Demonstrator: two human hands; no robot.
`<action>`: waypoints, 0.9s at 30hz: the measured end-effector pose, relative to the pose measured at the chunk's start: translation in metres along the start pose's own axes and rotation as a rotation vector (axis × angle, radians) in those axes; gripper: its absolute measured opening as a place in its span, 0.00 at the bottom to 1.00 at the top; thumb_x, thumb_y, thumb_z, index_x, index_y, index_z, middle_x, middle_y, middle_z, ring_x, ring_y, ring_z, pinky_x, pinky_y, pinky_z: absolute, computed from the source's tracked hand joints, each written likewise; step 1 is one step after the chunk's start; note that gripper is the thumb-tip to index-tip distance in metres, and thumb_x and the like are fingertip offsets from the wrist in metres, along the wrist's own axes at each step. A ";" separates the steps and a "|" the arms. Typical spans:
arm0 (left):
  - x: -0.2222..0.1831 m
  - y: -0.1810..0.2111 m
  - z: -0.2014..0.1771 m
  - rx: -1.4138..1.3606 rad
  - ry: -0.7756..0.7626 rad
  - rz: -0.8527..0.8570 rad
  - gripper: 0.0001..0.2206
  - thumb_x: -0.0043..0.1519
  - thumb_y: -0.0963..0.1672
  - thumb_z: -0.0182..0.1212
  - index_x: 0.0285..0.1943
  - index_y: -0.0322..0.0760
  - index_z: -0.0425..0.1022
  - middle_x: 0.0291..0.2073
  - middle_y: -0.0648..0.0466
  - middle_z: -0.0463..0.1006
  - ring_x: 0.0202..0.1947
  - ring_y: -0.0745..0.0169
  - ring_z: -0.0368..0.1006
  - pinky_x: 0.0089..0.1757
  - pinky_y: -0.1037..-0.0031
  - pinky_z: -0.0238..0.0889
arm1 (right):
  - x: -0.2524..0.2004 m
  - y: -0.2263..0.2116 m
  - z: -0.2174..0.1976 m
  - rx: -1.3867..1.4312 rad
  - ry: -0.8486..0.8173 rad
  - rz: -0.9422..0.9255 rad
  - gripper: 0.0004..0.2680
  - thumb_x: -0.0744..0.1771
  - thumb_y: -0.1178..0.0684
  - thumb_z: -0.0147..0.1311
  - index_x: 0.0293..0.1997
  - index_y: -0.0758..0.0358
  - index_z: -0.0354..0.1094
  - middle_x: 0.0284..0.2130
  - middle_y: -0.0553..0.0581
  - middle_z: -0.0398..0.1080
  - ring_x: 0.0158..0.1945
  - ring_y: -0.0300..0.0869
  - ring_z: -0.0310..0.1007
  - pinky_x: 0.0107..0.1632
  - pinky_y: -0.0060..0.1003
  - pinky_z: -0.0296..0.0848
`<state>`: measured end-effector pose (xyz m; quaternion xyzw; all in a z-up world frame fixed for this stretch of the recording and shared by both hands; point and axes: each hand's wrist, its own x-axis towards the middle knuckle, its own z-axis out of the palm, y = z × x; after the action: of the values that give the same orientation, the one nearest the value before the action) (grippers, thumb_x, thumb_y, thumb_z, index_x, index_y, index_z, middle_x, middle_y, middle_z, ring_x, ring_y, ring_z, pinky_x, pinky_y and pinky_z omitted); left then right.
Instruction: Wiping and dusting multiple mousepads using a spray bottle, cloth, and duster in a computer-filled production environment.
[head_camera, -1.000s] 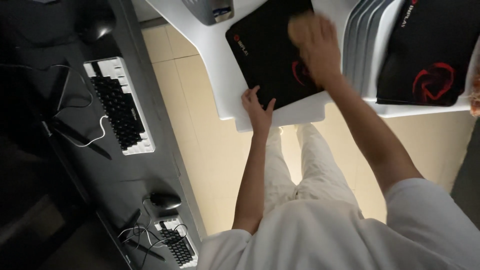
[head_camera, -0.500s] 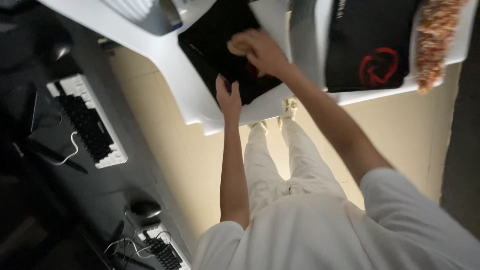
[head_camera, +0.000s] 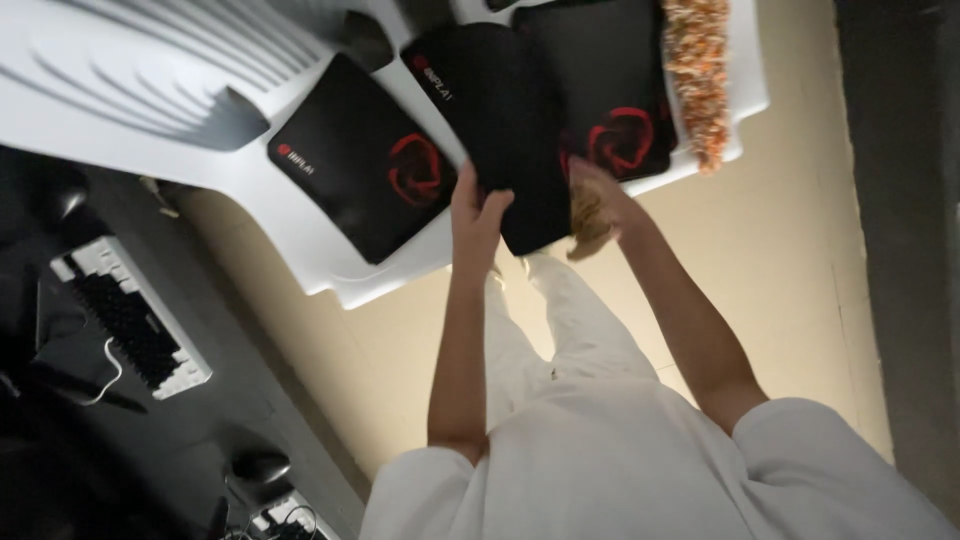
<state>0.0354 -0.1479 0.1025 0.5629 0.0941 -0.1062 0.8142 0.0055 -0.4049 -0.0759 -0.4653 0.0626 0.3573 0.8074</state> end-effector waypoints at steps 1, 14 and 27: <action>0.012 -0.006 0.006 0.054 -0.051 0.031 0.30 0.60 0.34 0.55 0.75 0.28 0.60 0.58 0.51 0.73 0.57 0.62 0.69 0.58 0.74 0.63 | -0.009 -0.020 0.000 0.168 0.325 0.000 0.15 0.71 0.52 0.52 0.67 0.60 0.63 0.54 0.56 0.71 0.54 0.44 0.73 0.57 0.42 0.74; 0.092 -0.018 0.047 0.276 -0.316 0.102 0.23 0.61 0.36 0.57 0.68 0.32 0.67 0.42 0.58 0.66 0.41 0.67 0.64 0.44 0.75 0.64 | -0.092 -0.195 0.025 -0.315 0.785 -0.342 0.14 0.72 0.55 0.54 0.67 0.62 0.64 0.48 0.54 0.71 0.52 0.39 0.75 0.55 0.34 0.77; 0.031 -0.115 -0.059 0.567 -0.164 0.012 0.17 0.65 0.39 0.63 0.63 0.33 0.70 0.67 0.43 0.65 0.46 0.59 0.78 0.46 0.71 0.75 | -0.041 -0.055 0.043 -0.996 0.882 -0.451 0.09 0.70 0.53 0.63 0.55 0.62 0.73 0.55 0.59 0.70 0.59 0.47 0.72 0.59 0.38 0.73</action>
<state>0.0314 -0.1344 -0.0298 0.7580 -0.0085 -0.1686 0.6300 0.0003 -0.4090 0.0050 -0.8828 0.1151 -0.0548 0.4520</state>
